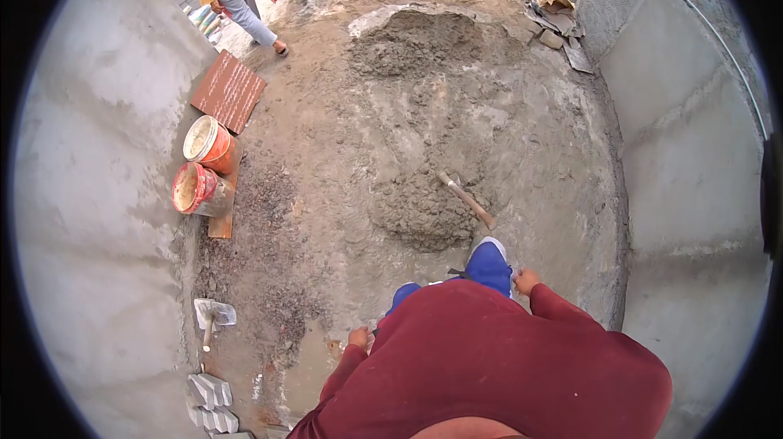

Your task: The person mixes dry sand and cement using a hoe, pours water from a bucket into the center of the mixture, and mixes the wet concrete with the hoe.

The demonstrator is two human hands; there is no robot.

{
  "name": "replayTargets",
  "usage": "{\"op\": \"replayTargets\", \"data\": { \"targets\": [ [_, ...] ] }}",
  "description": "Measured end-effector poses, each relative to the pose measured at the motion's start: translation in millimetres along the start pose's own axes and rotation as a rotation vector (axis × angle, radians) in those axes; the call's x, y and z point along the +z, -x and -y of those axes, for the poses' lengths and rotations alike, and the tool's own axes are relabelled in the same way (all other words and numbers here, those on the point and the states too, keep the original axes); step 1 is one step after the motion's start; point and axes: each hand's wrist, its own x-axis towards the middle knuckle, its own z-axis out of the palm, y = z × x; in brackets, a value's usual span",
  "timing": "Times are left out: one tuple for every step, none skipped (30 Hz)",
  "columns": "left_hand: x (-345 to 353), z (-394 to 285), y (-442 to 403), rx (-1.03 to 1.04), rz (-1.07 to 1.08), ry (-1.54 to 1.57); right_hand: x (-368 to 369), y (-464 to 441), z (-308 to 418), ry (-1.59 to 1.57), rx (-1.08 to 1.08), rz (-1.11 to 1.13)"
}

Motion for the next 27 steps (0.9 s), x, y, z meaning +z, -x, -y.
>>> {"op": "replayTargets", "data": {
  "targets": [
    [1.4, -0.5, -1.5, -0.17, -0.047, 0.433, -3.5, -1.0, 3.2, 0.031, -0.03, -0.045],
    [3.0, -1.8, -3.7, -0.342, -0.096, 0.867, -10.2, -5.2, 6.5, 0.064, -0.059, -0.089],
    [0.2, -6.8, -4.8, -0.351, -0.091, 0.863, -25.8, 0.0, 23.7, 0.125, -0.082, -0.092],
    [-6.3, -13.8, -5.8, -0.331, -0.135, 0.866, -39.7, 1.9, 37.7, 0.186, -0.102, -0.093],
    [-11.7, -17.0, -4.2, -0.316, -0.18, 0.867, -45.7, -1.8, 43.6, 0.22, -0.115, -0.136],
    [-14.6, -15.9, -14.7, -0.305, -0.191, 0.89, -48.7, -9.0, 49.6, 0.251, -0.13, -0.179],
    [-15.2, -15.8, -24.3, -0.295, -0.206, 0.914, -60.2, -9.2, 65.1, 0.238, -0.098, -0.147],
    [-17.3, -24.8, -24.6, -0.309, -0.209, 0.905, -74.6, -7.9, 90.6, 0.224, -0.067, -0.117],
    [-20.3, -41.8, -24.4, -0.285, -0.219, 0.892, -74.0, -22.3, 99.0, 0.208, -0.108, -0.162],
    [-20.8, -56.3, -22.2, -0.263, -0.227, 0.874, -72.4, -33.5, 106.2, 0.19, -0.144, -0.206],
    [-19.1, -66.4, -20.0, -0.277, -0.23, 0.855, -76.8, -38.3, 124.5, 0.178, -0.164, -0.251],
    [-18.0, -79.2, -21.8, -0.239, -0.2, 0.813, -82.1, -39.2, 150.4, 0.164, -0.188, -0.299],
    [-15.9, -91.1, -20.6, -0.203, -0.171, 0.774, -77.8, -44.1, 162.4, 0.15, -0.181, -0.287],
    [-14.7, -105.8, -20.9, -0.201, -0.186, 0.765, -78.3, -58.2, 177.3, 0.156, -0.205, -0.295],
    [-14.3, -117.3, -16.6, -0.191, -0.125, 0.652, -77.8, -74.2, 191.9, 0.159, -0.233, -0.301],
    [-14.6, -127.1, -8.3, -0.189, -0.065, 0.534, -72.6, -88.0, 202.0, 0.137, -0.237, -0.292],
    [-15.0, -138.3, 2.2, -0.186, -0.062, 0.501, -62.8, -101.4, 207.1, 0.164, -0.211, -0.318],
    [-15.6, -148.5, 10.3, -0.183, -0.055, 0.467, -54.0, -118.5, 209.7, 0.192, -0.182, -0.345],
    [-16.4, -150.0, 18.5, -0.181, -0.052, 0.452, -45.9, -136.5, 210.6, 0.171, -0.172, -0.339],
    [-18.3, -153.1, 23.6, -0.179, -0.046, 0.435, -36.3, -155.1, 211.0, 0.246, -0.068, -0.321],
    [-20.4, -166.5, 37.6, -0.202, -0.071, 0.42, -27.3, -170.0, 211.1, 0.321, 0.035, -0.288],
    [-20.8, -181.0, 55.1, -0.228, -0.098, 0.404, -22.6, -182.7, 210.9, 0.383, 0.065, -0.257],
    [-21.6, -190.7, 67.5, -0.249, -0.106, 0.38, -20.3, -199.2, 206.8, 0.364, 0.074, -0.233],
    [-22.2, -199.3, 81.5, -0.275, -0.133, 0.369, -16.2, -220.4, 202.2, 0.205, 0.2, -0.095],
    [-23.1, -208.3, 93.1, -0.308, -0.161, 0.358, -8.1, -240.8, 197.4, 0.048, 0.328, 0.051],
    [-24.7, -220.0, 105.5, -0.353, -0.167, 0.328, 13.8, -264.9, 187.2, 0.057, 0.316, 0.016],
    [-24.1, -232.4, 116.2, -0.375, -0.187, 0.331, 35.7, -288.2, 175.8, 0.071, 0.307, -0.019]
  ]
}}
